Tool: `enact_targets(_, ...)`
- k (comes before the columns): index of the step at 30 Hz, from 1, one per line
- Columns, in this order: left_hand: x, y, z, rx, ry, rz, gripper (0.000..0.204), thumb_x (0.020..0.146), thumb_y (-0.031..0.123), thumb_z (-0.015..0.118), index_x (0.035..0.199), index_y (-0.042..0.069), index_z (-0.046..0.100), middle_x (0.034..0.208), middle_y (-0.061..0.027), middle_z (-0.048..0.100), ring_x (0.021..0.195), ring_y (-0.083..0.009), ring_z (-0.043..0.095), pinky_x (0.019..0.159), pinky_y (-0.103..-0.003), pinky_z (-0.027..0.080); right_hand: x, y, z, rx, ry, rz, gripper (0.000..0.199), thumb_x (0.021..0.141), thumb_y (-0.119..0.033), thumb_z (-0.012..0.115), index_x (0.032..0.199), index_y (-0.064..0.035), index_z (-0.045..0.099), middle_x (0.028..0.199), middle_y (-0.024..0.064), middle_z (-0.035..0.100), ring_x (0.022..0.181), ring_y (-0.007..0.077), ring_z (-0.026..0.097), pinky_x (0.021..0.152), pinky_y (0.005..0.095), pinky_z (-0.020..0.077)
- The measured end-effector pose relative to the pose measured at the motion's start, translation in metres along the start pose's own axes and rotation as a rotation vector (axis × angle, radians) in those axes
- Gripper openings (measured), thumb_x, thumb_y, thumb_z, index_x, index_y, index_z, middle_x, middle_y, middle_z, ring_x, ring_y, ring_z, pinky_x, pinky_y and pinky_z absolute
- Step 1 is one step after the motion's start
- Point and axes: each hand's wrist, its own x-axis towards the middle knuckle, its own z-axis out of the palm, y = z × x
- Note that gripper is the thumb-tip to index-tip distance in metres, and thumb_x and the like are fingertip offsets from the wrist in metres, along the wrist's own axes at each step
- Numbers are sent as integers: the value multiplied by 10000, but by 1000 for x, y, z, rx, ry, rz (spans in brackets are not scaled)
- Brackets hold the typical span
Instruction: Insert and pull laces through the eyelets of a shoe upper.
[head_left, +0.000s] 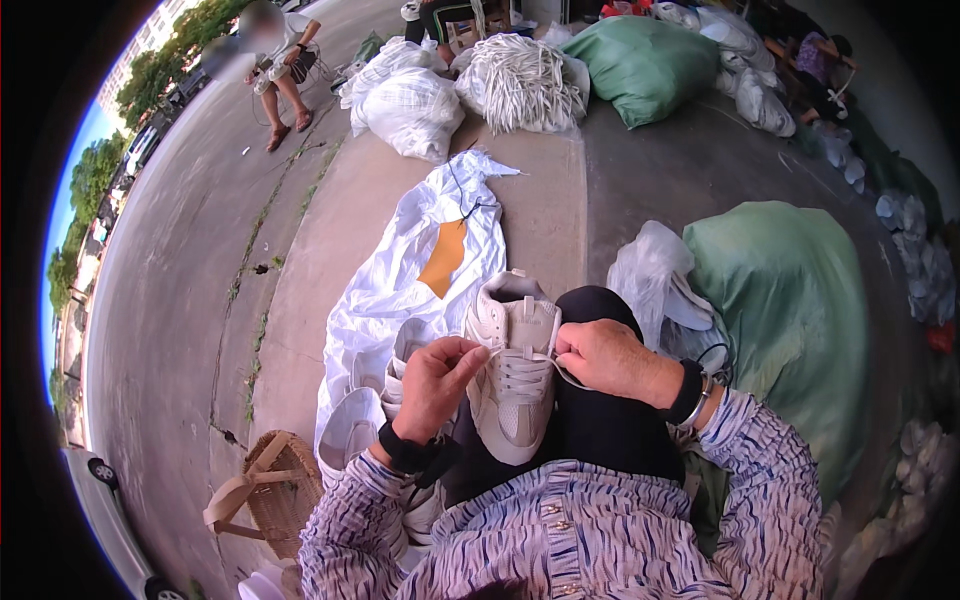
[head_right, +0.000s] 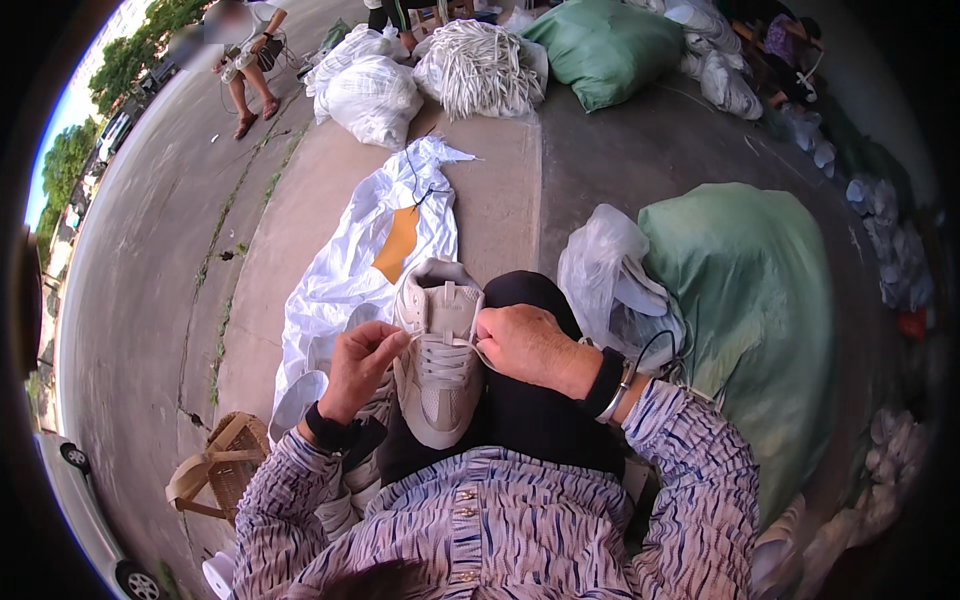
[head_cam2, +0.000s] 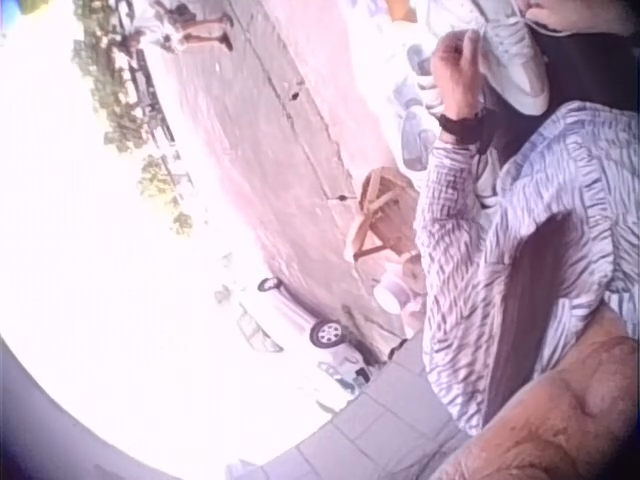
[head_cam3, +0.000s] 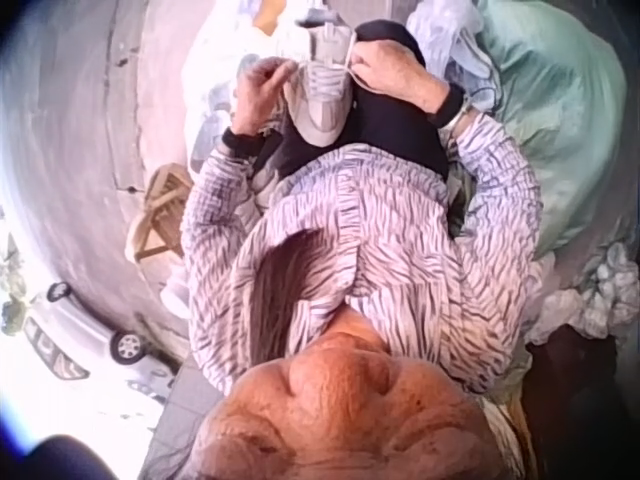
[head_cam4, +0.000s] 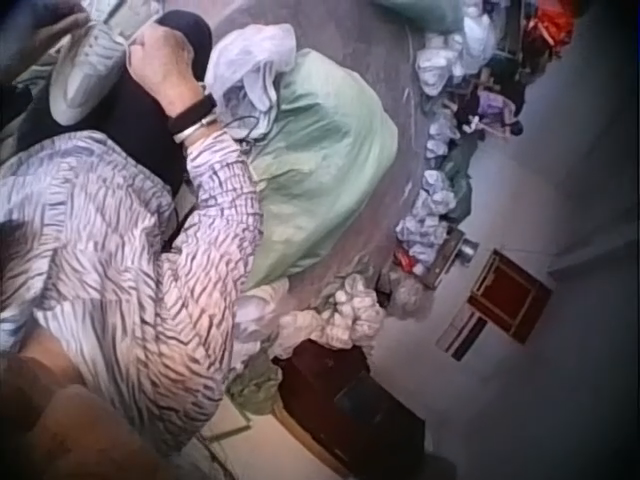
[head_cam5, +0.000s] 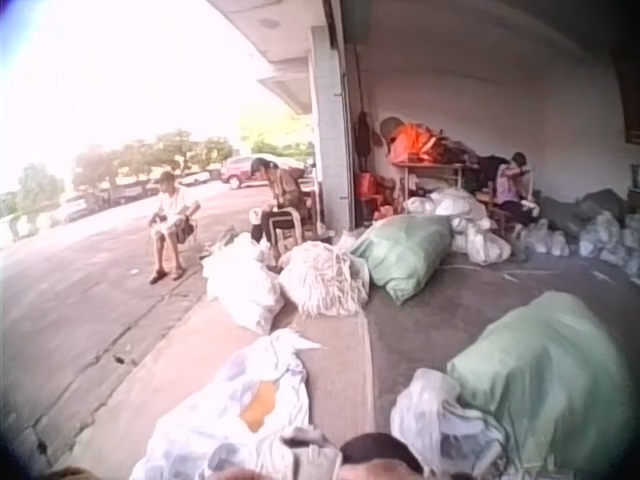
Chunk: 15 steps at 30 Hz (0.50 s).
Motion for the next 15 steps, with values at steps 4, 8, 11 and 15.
enact_targets(4, 2, 8, -1, 0, 9, -36, 256, 903, 240, 699, 862, -13, 698, 627, 36, 589, 585, -36, 483, 556, -221, 402, 0, 0, 1, -41, 15, -9, 111, 840, -144, 583, 842, -41, 625, 737, 170, 659, 734, 359, 667, 678, 448, 517)
enact_targets(8, 4, 13, -3, -32, -52, -99, 208, 893, 194, 687, 849, -9, 688, 676, 37, 597, 625, -28, 485, 577, -215, 405, 0, 0, 0, -47, 10, -20, 107, 834, -138, 591, 854, -38, 624, 737, 177, 658, 744, 361, 668, 686, 457, 517)
enact_targets(11, 8, 13, 1, -99, -71, -94, 190, 875, 184, 692, 840, -2, 677, 718, 26, 611, 656, -33, 502, 595, -219, 413, -1, -2, -2, -44, -19, -16, 104, 834, -132, 594, 852, -33, 621, 751, 177, 656, 754, 361, 669, 682, 458, 516)
enact_targets(15, 11, 15, 9, 131, -15, 75, 140, 865, 170, 682, 858, 31, 672, 746, -41, 653, 655, -109, 576, 617, -252, 448, -4, -5, -4, -221, 19, -107, 83, 834, -120, 610, 833, -38, 609, 815, 148, 635, 774, 330, 659, 663, 416, 516)
